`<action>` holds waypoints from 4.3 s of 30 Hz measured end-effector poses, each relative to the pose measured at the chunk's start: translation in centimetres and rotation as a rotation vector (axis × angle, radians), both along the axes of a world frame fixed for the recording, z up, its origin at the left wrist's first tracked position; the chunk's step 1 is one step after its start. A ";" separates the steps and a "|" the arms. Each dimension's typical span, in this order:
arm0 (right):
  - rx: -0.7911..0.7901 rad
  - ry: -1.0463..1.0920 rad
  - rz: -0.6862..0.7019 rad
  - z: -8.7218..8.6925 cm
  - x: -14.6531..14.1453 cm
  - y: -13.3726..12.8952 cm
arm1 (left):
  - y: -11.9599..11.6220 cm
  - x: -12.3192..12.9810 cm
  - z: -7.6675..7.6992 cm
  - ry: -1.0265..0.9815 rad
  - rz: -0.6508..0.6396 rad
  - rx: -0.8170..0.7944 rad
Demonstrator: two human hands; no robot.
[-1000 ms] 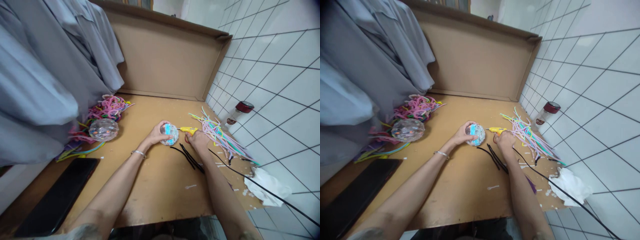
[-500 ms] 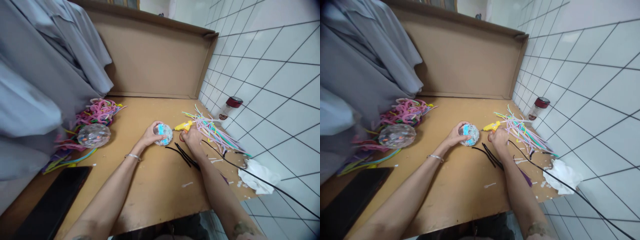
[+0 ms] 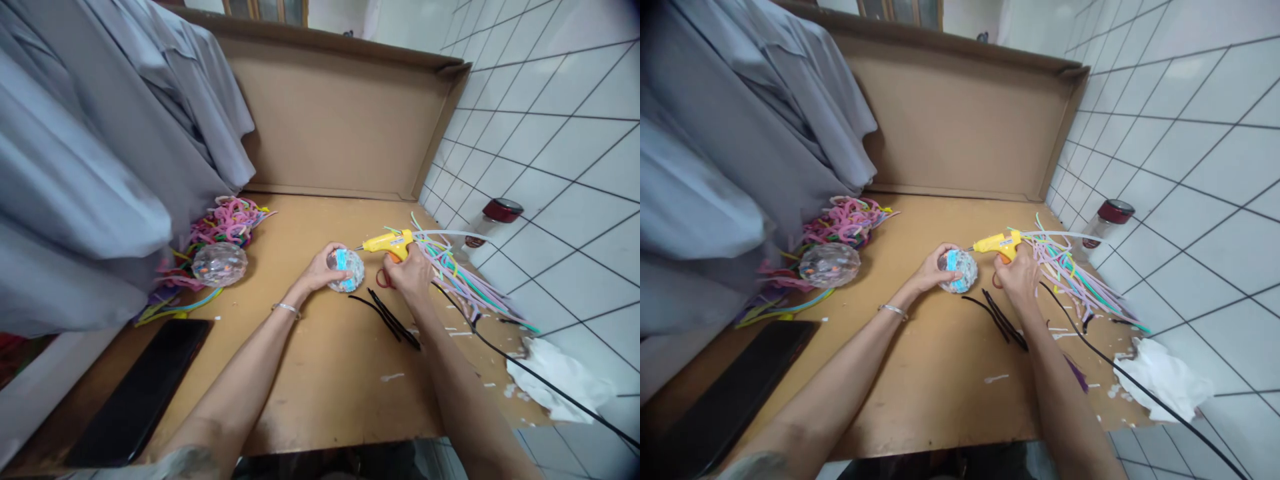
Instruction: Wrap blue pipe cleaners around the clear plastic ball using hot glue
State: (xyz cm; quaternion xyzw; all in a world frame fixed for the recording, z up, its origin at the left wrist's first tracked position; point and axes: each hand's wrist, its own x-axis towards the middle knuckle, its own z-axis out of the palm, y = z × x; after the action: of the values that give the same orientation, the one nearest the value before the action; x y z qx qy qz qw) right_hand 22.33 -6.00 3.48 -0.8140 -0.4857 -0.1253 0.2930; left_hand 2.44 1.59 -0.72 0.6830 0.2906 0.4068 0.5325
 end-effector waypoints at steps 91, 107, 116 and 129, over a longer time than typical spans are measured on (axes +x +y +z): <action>0.076 -0.130 0.164 0.1 -0.1 -0.6 | -0.1 0.0 0.3 0.036 -0.024 0.076; 0.095 -0.134 0.128 -0.2 -0.2 -0.4 | -0.1 0.1 0.4 0.046 -0.006 0.064; 0.109 -0.132 0.145 -0.1 -0.6 -0.6 | -0.1 0.1 0.3 0.060 -0.010 0.064; 0.125 -0.118 0.140 -0.2 -0.4 -0.5 | 0.0 0.1 0.3 0.056 -0.010 0.066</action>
State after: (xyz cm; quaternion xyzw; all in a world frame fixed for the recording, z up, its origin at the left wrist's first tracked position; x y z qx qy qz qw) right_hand 21.90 -6.46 3.32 -0.7493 -0.5491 -0.1823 0.3223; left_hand 2.53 1.57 -0.40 0.7128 0.2886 0.3941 0.5034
